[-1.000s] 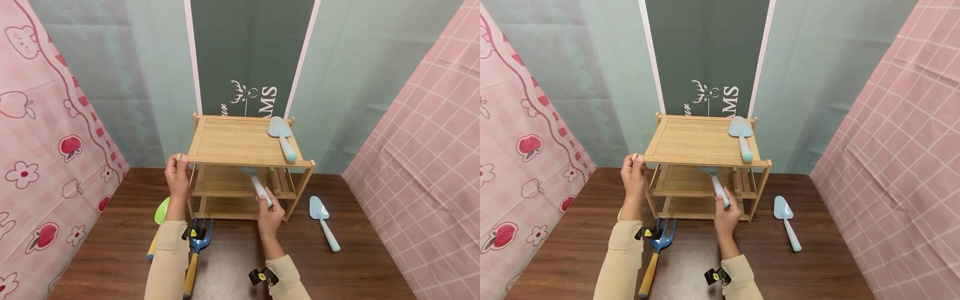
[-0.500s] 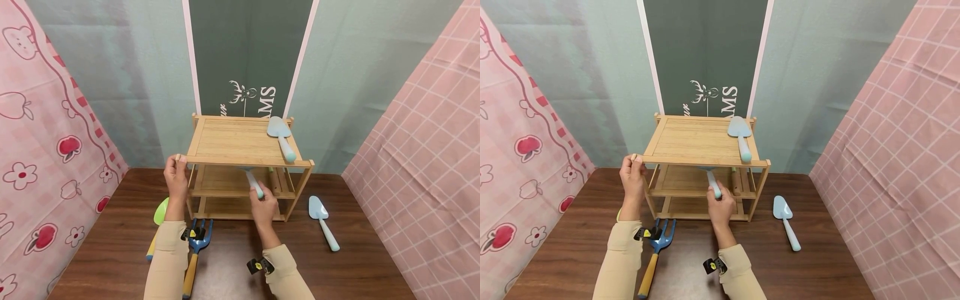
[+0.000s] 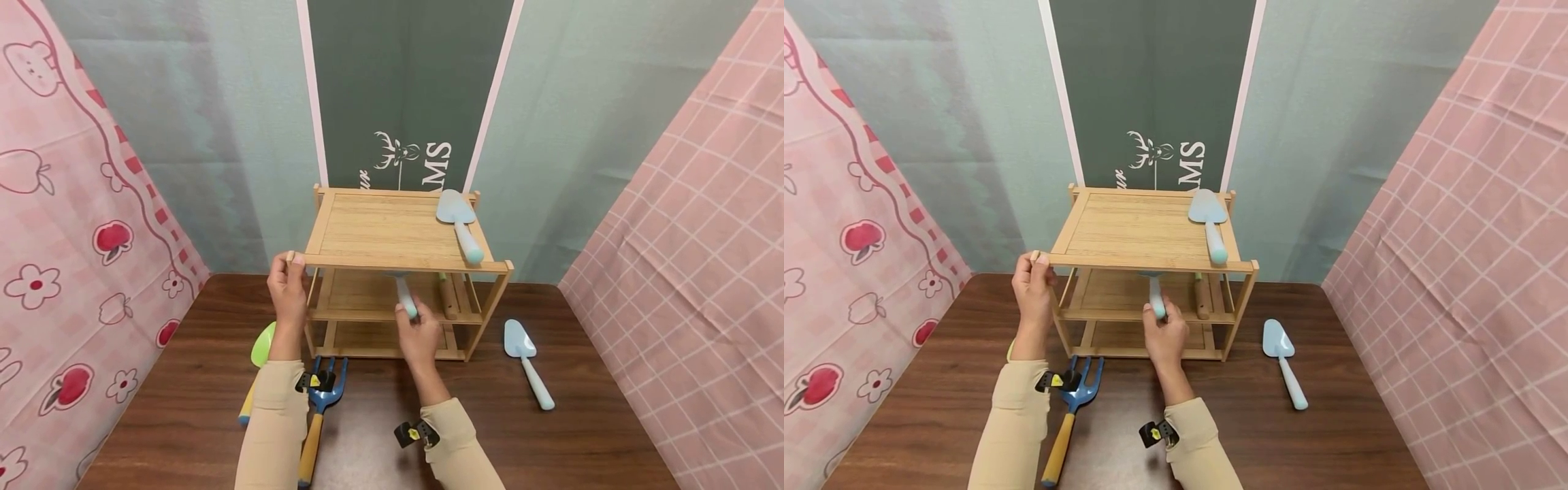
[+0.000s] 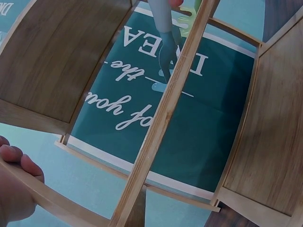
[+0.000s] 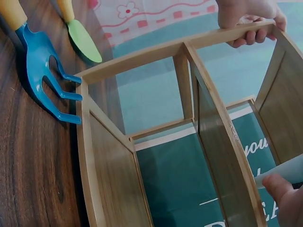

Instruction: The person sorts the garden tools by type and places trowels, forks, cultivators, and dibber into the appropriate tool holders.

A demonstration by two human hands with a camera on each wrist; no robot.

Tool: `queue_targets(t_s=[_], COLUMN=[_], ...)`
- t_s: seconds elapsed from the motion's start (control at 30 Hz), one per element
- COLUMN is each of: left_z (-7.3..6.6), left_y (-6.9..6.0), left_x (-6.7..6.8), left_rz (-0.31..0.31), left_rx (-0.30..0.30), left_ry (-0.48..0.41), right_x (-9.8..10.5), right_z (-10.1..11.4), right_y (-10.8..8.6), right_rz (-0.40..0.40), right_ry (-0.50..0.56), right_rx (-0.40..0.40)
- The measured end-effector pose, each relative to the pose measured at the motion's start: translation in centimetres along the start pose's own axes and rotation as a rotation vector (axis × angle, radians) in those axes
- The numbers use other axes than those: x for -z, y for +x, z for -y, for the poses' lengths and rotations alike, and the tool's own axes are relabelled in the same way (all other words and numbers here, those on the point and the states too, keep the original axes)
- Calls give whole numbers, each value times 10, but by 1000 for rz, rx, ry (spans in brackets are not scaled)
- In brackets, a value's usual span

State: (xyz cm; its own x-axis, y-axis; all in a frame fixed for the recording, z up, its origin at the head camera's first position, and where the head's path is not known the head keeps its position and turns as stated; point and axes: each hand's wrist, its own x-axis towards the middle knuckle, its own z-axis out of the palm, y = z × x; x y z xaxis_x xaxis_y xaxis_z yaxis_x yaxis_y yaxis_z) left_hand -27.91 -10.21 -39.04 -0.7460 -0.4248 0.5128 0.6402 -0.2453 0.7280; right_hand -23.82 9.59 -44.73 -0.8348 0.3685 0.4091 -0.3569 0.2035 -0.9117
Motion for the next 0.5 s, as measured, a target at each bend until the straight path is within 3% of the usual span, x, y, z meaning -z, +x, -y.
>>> queue_targets(t_s=[0.1, 0.17, 0.37, 0.5], left_z=[0, 0, 1, 1], left_y=[0, 0, 0, 0], left_x=[0, 0, 0, 0], left_rz=[-2, -5, -16, -10], left_rx=[0, -3, -1, 0], left_ry=[7, 13, 2, -1], right_x=[-1, -2, -5, -6], right_z=[-2, -3, -11, -16], right_y=[-1, -1, 0, 1], right_rz=[7, -15, -149, -176], right_ry=[0, -11, -98, -164], right_rx=[13, 83, 482, 665])
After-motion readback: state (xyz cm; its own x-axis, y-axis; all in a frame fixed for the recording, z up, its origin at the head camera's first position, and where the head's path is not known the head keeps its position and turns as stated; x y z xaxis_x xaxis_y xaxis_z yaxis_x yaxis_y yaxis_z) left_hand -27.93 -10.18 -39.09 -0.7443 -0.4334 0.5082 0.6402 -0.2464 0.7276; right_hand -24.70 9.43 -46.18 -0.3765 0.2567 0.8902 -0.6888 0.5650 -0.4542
